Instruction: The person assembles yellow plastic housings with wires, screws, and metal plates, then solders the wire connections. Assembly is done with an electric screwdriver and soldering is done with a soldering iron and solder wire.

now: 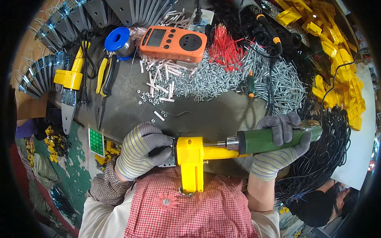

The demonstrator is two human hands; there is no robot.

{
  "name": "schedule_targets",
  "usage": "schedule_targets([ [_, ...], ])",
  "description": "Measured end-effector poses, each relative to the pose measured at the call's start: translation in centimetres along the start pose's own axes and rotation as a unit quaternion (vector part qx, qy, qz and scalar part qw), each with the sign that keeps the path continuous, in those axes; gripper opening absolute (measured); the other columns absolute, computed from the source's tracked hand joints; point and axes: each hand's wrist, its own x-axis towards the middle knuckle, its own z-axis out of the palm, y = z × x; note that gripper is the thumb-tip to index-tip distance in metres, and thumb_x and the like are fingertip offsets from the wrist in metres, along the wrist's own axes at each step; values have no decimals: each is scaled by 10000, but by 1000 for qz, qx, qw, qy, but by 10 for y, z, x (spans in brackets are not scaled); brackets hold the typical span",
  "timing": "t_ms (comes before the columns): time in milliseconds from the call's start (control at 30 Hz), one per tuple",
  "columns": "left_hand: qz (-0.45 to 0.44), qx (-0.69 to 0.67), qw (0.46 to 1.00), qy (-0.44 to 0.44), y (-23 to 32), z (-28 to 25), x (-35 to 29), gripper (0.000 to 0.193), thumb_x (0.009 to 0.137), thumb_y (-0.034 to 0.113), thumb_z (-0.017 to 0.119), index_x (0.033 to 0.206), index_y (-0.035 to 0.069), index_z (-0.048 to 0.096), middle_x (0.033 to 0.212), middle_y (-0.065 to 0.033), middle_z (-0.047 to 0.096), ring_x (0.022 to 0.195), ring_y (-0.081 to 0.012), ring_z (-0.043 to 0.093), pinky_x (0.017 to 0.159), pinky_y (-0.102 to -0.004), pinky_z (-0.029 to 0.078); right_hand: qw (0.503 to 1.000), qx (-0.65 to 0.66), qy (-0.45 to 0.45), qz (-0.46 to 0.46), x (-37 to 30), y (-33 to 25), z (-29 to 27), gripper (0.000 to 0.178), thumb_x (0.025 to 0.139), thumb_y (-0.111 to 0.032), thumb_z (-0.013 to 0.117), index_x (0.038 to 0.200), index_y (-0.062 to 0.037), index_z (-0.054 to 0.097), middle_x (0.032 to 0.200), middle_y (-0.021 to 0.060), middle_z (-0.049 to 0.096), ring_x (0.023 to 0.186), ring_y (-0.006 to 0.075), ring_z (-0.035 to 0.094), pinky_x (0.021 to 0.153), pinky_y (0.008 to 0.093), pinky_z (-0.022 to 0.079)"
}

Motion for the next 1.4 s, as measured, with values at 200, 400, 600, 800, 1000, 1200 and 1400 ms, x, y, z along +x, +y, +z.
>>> schedule_targets([
  [200, 26, 2, 1000, 7, -1, 1, 0, 267, 765, 117, 858, 1014, 94, 764, 958, -96, 703, 885, -335, 688, 789, -454, 557, 1000, -14, 13, 1, -1, -1, -1, 320, 929, -364, 779, 1052, -92, 662, 649, -74, 518, 517, 63, 443, 705, 229, 503],
  [400, 35, -13, 999, 4, -3, 1, 2, 273, 766, 123, 858, 1020, 85, 767, 955, -95, 706, 856, -342, 696, 795, -463, 554, 997, -58, 36, -30, -3, 0, 3, 308, 954, -352, 764, 1056, -78, 667, 644, -73, 493, 524, 66, 440, 749, 241, 505],
  [600, 62, 44, 997, -1, 0, 2, 0, 233, 796, 128, 861, 1008, 80, 779, 929, -71, 714, 895, -313, 678, 882, -468, 528, 999, -19, -34, -12, -4, -1, -7, 287, 976, -309, 736, 1097, -55, 681, 650, -76, 497, 522, 74, 465, 846, 268, 494],
  [800, 95, 57, 994, 5, 1, 1, 4, 246, 760, 184, 801, 971, 72, 744, 875, -85, 682, 807, -342, 665, 724, -481, 522, 998, 2, -56, -13, -7, -3, -12, 301, 972, -301, 744, 1120, -47, 683, 657, -69, 503, 522, 79, 460, 834, 277, 494],
  [1000, 53, 40, 998, -14, 3, -3, 2, 226, 813, 128, 859, 1015, 83, 769, 957, -95, 717, 870, -309, 706, 919, -465, 554, 997, -56, -38, -47, -10, -8, -2, 353, 995, -340, 740, 1191, -52, 679, 681, -40, 501, 553, 99, 447, 962, 319, 509],
  [1200, -52, 301, 946, 112, -17, -38, 10, 174, 834, 96, 853, 974, 77, 751, 973, -137, 740, 888, -297, 721, 837, -421, 584, 990, -50, -84, -99, -41, -48, -2, 393, 1019, -347, 711, 1227, -26, 622, 705, -40, 500, 627, 100, 494, 989, 324, 509],
  [1400, 39, 558, 828, -40, -32, -38, 38, 153, 889, 247, 760, 923, 105, 715, 903, -101, 698, 894, -306, 702, 802, -465, 542, 992, -21, -43, -113, -52, -49, -20, 415, 1020, -386, 696, 1188, -13, 623, 689, -56, 461, 579, 90, 455, 923, 316, 500],
])
